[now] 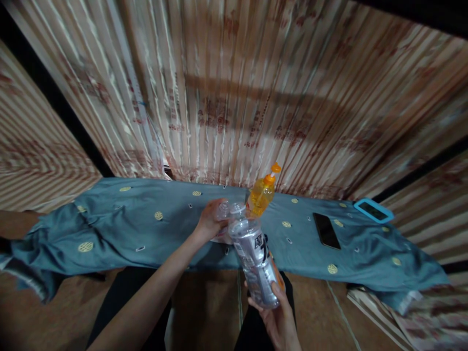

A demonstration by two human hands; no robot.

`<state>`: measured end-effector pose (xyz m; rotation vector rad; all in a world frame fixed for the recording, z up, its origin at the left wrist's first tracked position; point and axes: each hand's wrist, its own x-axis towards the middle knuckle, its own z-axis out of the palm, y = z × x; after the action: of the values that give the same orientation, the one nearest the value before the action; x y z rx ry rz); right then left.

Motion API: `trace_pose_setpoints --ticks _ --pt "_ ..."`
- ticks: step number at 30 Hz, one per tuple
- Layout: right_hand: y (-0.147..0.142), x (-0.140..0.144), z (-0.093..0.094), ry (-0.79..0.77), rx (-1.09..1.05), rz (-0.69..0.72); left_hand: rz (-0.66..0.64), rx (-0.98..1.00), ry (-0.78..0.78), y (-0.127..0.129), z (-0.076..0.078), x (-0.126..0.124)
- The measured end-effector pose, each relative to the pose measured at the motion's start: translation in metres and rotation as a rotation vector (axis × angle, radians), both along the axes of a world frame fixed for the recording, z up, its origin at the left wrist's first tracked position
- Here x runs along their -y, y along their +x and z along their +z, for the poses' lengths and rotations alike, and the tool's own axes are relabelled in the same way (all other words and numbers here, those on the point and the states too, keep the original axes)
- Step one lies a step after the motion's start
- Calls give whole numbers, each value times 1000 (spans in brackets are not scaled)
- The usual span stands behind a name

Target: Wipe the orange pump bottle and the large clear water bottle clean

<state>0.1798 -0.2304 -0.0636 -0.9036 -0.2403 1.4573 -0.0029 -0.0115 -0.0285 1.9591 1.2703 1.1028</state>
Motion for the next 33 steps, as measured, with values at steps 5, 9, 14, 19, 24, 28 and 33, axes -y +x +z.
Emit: trace_pose_setpoints --ticks 5,9,14,19,24,28,33 --pt "-8 -3 12 -13 80 -13 -9 36 2 5 -6 2" --pt "-11 -5 17 -40 155 -74 -8 65 39 7 -12 3" --pt "-9 -8 26 -64 186 -38 15 73 53 8 -17 3" --pt "-18 -12 39 -39 190 -37 11 83 71 8 -21 2" --pt "-13 6 31 -37 171 -40 17 92 92 8 -24 3" --pt "-2 29 16 -28 116 -22 13 93 92 8 -24 5" --pt "-2 43 6 17 111 -48 12 126 107 7 -23 6"
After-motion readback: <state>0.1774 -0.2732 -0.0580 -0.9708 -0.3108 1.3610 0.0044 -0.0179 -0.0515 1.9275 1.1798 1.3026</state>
